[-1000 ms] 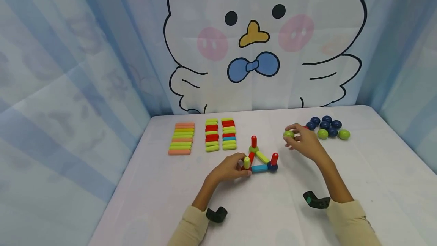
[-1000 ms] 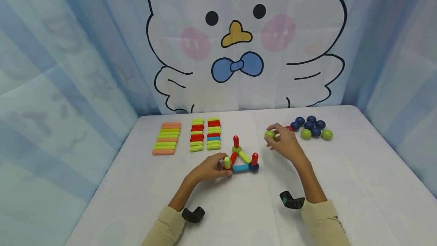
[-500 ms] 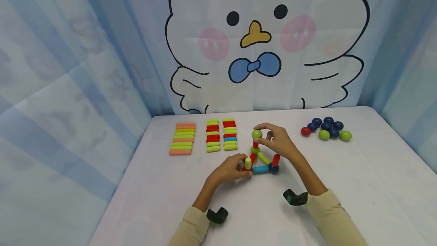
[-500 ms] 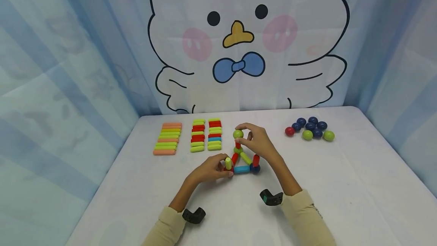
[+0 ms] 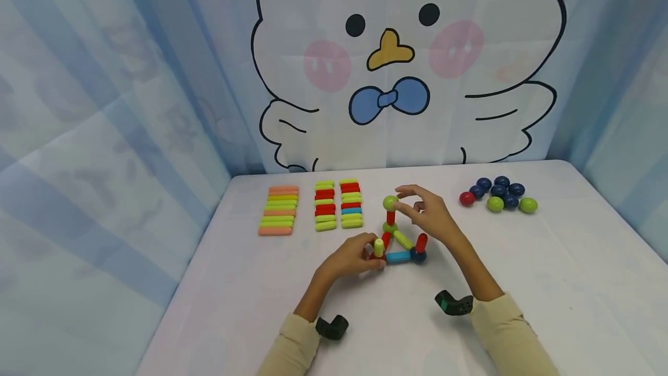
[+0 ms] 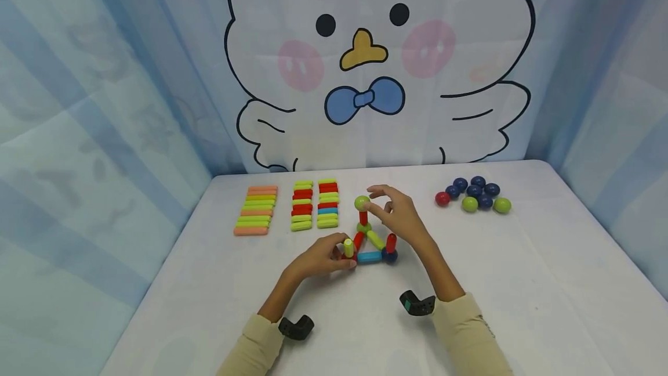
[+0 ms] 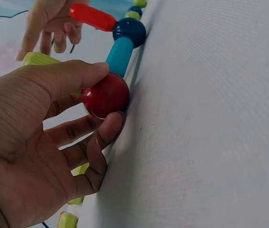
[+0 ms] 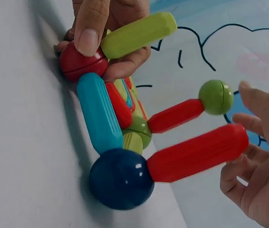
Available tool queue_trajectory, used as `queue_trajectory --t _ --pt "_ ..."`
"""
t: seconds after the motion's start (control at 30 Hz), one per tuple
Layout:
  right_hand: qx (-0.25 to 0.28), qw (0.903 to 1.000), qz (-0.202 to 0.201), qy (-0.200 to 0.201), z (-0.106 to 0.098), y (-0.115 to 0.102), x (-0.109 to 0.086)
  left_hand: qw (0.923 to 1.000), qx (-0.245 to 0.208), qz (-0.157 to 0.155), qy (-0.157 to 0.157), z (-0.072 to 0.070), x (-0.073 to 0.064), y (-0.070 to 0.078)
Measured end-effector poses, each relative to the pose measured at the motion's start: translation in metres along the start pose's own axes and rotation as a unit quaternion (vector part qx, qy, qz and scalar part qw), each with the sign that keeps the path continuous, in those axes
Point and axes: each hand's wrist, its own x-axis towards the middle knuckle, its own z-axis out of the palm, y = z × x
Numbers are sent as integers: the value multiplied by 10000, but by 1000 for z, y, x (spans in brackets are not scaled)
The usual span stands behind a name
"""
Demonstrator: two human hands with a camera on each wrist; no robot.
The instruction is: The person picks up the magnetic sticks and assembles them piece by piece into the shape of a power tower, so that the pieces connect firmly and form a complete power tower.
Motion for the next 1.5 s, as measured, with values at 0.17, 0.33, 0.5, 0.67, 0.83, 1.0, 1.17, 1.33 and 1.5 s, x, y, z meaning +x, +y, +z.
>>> queue_trajectory --t 0.17,0.33,0.5,0.67,0.83,1.0,1.17,1.33,1.5 --pt "-590 9937 677 671 -19 22 -4 9998 160 86 -75 -1 0 2" --pt "-1600 9726 1220 1160 -37 46 -8 9996 212 130 -117 -3 1 2" --pt "-2118 9569 1578 1211 -45 62 -11 9983 -87 274 -511 -7 -3 -1" --pt "-2334 9496 1727 1182 -46 70 -15 9817 -679 914 -1528 -14 -9 -8" --pt "-2520 9463 1591 1252 -47 76 -15 9899 -1280 392 -468 -14 -7 -9" --pt "-2764 9440 1412 1118 -49 78 -14 9846 -1556 -269 748 -6 -3 -6" --pt "-2866 9448 1357 825 -47 81 -15 9910 -1199 -141 582 3 -1 -4" --pt "-2606 9572 1244 224 -45 80 -16 9939 -993 -131 459 7 -2 -2" --pt "-2084 9706 1193 -169 -45 79 -16 9962 -704 -131 500 8 -1 1"
